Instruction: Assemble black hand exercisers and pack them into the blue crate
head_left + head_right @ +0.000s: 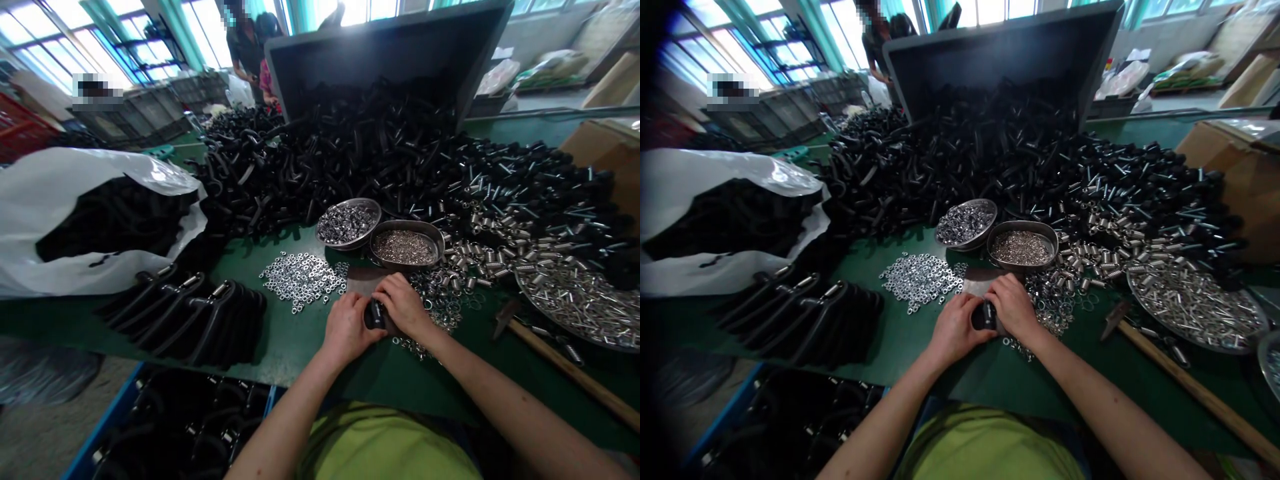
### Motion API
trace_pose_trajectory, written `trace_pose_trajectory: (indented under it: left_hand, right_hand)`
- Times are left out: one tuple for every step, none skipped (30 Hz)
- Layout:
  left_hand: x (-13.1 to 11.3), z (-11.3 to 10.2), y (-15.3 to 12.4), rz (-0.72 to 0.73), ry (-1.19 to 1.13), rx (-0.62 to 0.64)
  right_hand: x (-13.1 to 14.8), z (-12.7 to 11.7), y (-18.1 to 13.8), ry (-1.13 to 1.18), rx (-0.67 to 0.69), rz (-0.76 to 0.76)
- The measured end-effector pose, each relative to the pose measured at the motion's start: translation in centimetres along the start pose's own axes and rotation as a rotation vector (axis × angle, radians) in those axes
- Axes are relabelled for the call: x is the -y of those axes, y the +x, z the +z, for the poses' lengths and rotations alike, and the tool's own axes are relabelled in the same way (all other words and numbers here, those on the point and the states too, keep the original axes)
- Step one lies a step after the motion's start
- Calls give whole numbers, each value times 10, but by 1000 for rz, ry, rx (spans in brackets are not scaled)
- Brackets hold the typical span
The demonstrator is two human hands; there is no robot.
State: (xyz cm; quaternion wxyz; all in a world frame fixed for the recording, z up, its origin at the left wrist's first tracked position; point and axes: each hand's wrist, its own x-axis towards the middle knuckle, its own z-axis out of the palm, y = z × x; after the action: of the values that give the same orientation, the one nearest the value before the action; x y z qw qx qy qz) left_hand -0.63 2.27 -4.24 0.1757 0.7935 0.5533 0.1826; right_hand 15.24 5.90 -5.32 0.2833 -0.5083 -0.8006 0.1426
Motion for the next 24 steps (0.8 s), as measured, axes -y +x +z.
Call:
trace_pose_trajectory:
  left_hand:
    - [0, 1, 0, 2, -5, 0]
    - [0, 1, 1, 6, -10, -1]
    - [1, 2, 1, 11, -14, -5]
    - [1, 3, 1, 16, -19, -14]
    - [1, 4, 1, 18, -24, -26]
    - [1, 5, 1, 20, -29, -37]
    - [1, 5, 0, 24, -33, -43]
    - [1, 5, 0, 31, -34, -42]
    - [1, 6, -1, 41, -32, -34]
    - [2, 5, -1, 55, -27, -22]
    - [2, 5, -2, 72, -20, -10]
    - [2, 5, -2, 88, -13, -2]
    - [3, 5, -3, 100, -9, -1]
    - [3, 5, -3, 109, -6, -4]
    - [3, 5, -3, 115, -4, -5]
    - [4, 5, -3, 117, 0, -5]
    - [4, 5, -2, 117, 4, -4]
    - [4, 5, -2, 116, 7, -1]
    - [4, 5, -2, 116, 9, 2]
    - [4, 5, -2, 117, 10, 3]
    - [4, 5, -1, 116, 7, 2]
    - [3, 6, -1, 113, 0, 0]
    - [3, 6, -1, 106, -11, -2]
    - [2, 6, 0, 93, -29, -6]
  right_hand:
    - [2, 1, -2, -28, 0, -16]
    - [4, 2, -4, -54, 5, -37]
    - [6, 3, -6, -77, 15, -59]
    - [8, 4, -7, -96, 26, -80]
    - [9, 4, -8, -111, 37, -97]
    - [10, 3, -9, -122, 46, -108]
    - [10, 2, -10, -131, 51, -111]
    - [10, -1, -11, -141, 54, -112]
    - [8, -6, -14, -146, 56, -108]
    - [6, -12, -18, -139, 53, -95]
    - [3, -20, -24, -119, 44, -66]
    - [0, -30, -32, -90, 31, -20]
    - [-4, -39, -43, -54, 23, 40]
    - [-8, -49, -57, -12, 24, 108]
    - [-12, -58, -71, 30, 39, 175]
    - [-15, -64, -87, 64, 68, 233]
    - [-18, -68, -102, 91, 105, 280]
    - [-20, -69, -116, 109, 133, 316]
    - [-20, -68, -129, 114, 147, 341]
    - [-21, -64, -139, 104, 146, 358]
    - [-20, -59, -146, 83, 131, 367]
    - [-19, -53, -151, 56, 108, 368]
    - [-18, -48, -154, 30, 85, 366]
    - [-17, -44, -155, 7, 68, 363]
